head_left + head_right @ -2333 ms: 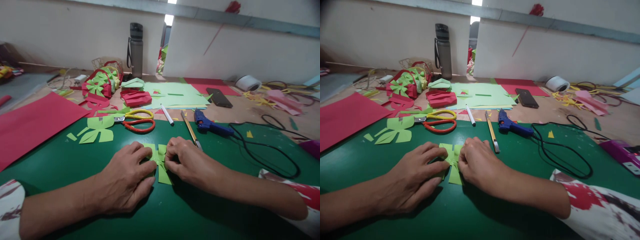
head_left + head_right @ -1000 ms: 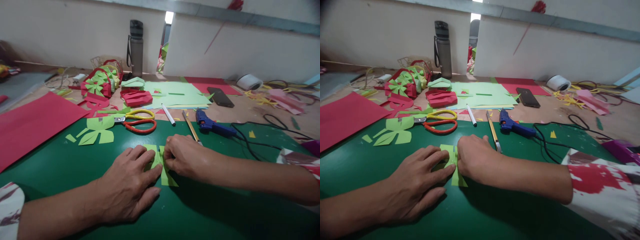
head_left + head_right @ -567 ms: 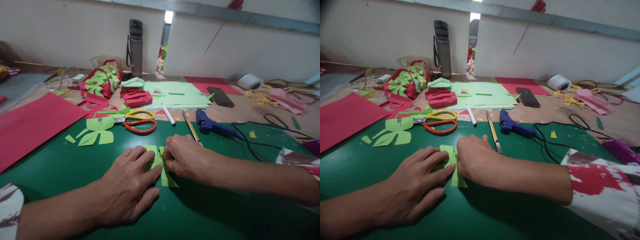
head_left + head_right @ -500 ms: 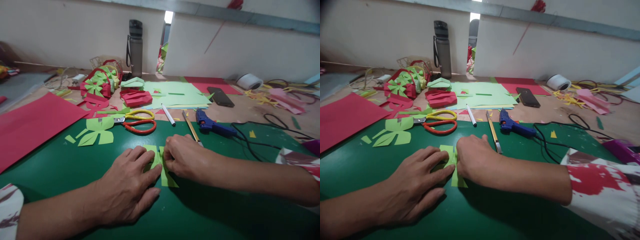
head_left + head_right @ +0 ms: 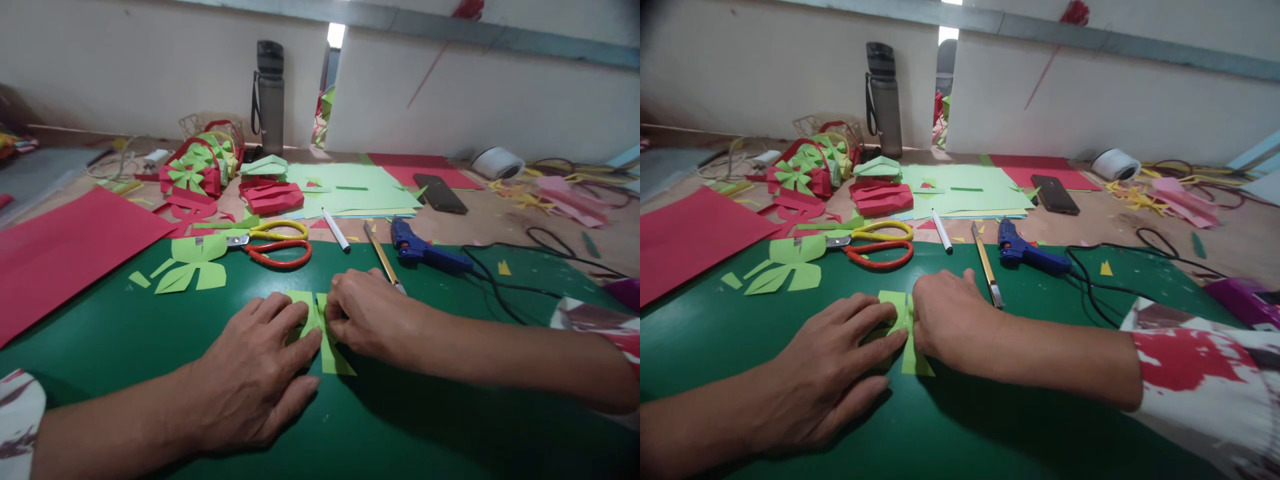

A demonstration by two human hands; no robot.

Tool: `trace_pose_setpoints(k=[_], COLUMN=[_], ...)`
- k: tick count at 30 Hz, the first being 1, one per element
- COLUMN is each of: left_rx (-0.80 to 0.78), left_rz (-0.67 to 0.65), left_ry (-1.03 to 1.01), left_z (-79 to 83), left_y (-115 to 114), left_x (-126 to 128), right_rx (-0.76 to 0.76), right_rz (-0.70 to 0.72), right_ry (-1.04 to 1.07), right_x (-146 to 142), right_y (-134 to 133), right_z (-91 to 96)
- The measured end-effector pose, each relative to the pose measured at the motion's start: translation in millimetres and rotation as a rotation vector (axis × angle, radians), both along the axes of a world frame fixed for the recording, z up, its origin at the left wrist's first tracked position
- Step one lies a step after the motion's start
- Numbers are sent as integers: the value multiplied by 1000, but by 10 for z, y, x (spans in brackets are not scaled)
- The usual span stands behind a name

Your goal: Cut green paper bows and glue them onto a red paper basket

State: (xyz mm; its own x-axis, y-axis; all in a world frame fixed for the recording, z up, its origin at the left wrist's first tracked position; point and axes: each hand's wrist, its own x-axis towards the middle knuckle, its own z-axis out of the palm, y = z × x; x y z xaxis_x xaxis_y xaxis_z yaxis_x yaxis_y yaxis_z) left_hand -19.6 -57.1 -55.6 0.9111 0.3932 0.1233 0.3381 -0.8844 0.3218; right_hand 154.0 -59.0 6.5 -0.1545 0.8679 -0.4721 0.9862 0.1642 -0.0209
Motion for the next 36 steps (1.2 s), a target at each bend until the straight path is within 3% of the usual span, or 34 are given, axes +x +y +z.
trace_pose_setpoints(k=[16,19,22,24,31,36], left_rx=[13,8,5,13,41,14], left_rz=[20,22,26,28,47,49], left_ry=[97,93,90,84,41,8], left_z=[70,77,88,91,63,48], left_y=[-8,-8,-6,-8,-22,-7], left_x=[38,42,46,45,47,44], right_rx=[30,227,541,649,624,736], right_rz=[27,84,237,315,384,479], right_ry=[57,106,210,273,326,276], right_x=[98,226,332,372,440,458], right_y=[-31,-140,-295,-391,-531,-528], right_z=[-41,-105,-212,-300,-573,-627])
